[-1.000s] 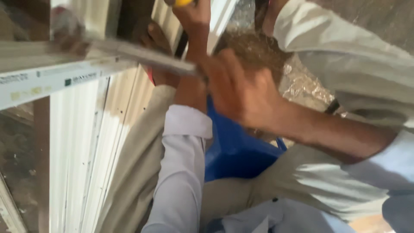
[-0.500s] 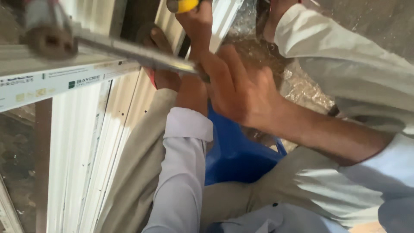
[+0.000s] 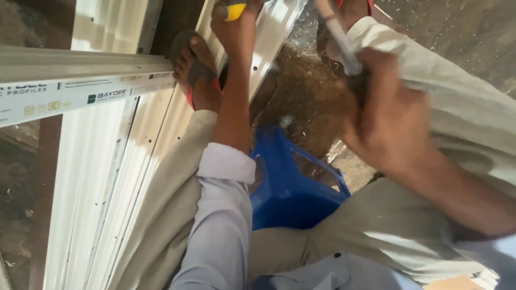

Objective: The person assembles a white UPVC window frame by inserting a chisel into the profile and tapping it with a hammer to seat the joint. The person repeats this action at multiple points along the frame while seated on a stool.

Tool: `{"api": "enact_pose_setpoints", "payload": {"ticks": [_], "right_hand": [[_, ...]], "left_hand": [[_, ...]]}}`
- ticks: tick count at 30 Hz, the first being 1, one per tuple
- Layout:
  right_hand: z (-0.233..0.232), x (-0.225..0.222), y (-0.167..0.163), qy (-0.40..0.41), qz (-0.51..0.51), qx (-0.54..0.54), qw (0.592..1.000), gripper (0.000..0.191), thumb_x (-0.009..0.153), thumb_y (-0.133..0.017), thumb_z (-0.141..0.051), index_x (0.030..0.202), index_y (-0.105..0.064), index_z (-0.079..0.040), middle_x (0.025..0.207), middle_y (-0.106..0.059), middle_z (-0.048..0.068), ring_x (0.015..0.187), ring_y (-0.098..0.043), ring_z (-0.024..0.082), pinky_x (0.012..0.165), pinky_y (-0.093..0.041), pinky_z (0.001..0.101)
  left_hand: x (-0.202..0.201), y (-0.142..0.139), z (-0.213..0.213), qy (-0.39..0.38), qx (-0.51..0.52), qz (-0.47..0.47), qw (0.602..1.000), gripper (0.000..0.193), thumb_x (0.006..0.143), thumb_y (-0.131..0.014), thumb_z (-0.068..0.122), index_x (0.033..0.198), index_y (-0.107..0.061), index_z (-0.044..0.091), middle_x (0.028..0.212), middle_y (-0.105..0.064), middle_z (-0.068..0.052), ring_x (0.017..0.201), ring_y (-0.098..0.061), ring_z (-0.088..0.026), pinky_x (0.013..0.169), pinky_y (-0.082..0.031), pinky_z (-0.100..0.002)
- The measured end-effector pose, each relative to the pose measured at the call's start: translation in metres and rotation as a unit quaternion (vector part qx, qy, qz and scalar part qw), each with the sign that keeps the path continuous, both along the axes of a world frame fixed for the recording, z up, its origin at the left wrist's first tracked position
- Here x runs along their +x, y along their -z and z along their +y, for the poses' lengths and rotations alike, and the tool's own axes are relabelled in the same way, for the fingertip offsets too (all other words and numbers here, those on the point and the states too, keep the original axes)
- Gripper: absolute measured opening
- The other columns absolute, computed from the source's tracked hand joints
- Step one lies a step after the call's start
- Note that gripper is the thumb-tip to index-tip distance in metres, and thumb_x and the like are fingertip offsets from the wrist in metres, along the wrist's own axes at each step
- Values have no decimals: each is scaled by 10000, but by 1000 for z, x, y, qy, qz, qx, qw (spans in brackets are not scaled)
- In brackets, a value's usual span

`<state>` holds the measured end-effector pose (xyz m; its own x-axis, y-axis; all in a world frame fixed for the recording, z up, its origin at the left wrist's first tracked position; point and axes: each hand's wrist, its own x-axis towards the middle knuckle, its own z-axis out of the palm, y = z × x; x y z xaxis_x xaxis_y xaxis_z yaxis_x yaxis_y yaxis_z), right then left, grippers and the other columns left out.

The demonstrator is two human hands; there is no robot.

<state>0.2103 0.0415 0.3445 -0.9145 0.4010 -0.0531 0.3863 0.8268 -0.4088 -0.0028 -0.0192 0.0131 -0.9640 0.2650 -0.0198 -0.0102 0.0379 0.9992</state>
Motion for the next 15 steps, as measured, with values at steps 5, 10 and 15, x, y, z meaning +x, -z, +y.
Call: {"api": "enact_pose_setpoints", "payload": {"ticks": [5, 10, 15], "right_hand": [[9, 19, -34, 77, -36, -14, 996, 341, 1075, -653, 10, 1281, -392, 85, 795, -606, 158, 569, -600, 241, 507, -470, 383], [13, 53, -29, 175, -85, -35, 980, 333, 1091, -646, 9, 1264, -383, 120, 778, -601, 150, 589, -604, 241, 502, -445, 352], [16, 60, -28, 169, -72, -6, 983, 326, 1138, -649, 11, 1316, -396, 113, 803, -590, 168, 614, -601, 212, 538, -443, 293]], "left_hand": [[-10, -33, -2, -16, -67, 16, 998, 382, 761, -843, 219, 959, -647, -43, 795, -740, -147, 721, -680, -200, 697, -552, -365], [-11, -57, -14, -53, -90, 5, 995, 425, 776, -832, 323, 941, -677, -36, 780, -759, -167, 733, -738, -269, 728, -581, -372], [-16, -66, -21, -14, -174, 68, 982, 484, 742, -853, 413, 904, -681, -10, 752, -752, -143, 720, -772, -264, 657, -578, -364]]}}
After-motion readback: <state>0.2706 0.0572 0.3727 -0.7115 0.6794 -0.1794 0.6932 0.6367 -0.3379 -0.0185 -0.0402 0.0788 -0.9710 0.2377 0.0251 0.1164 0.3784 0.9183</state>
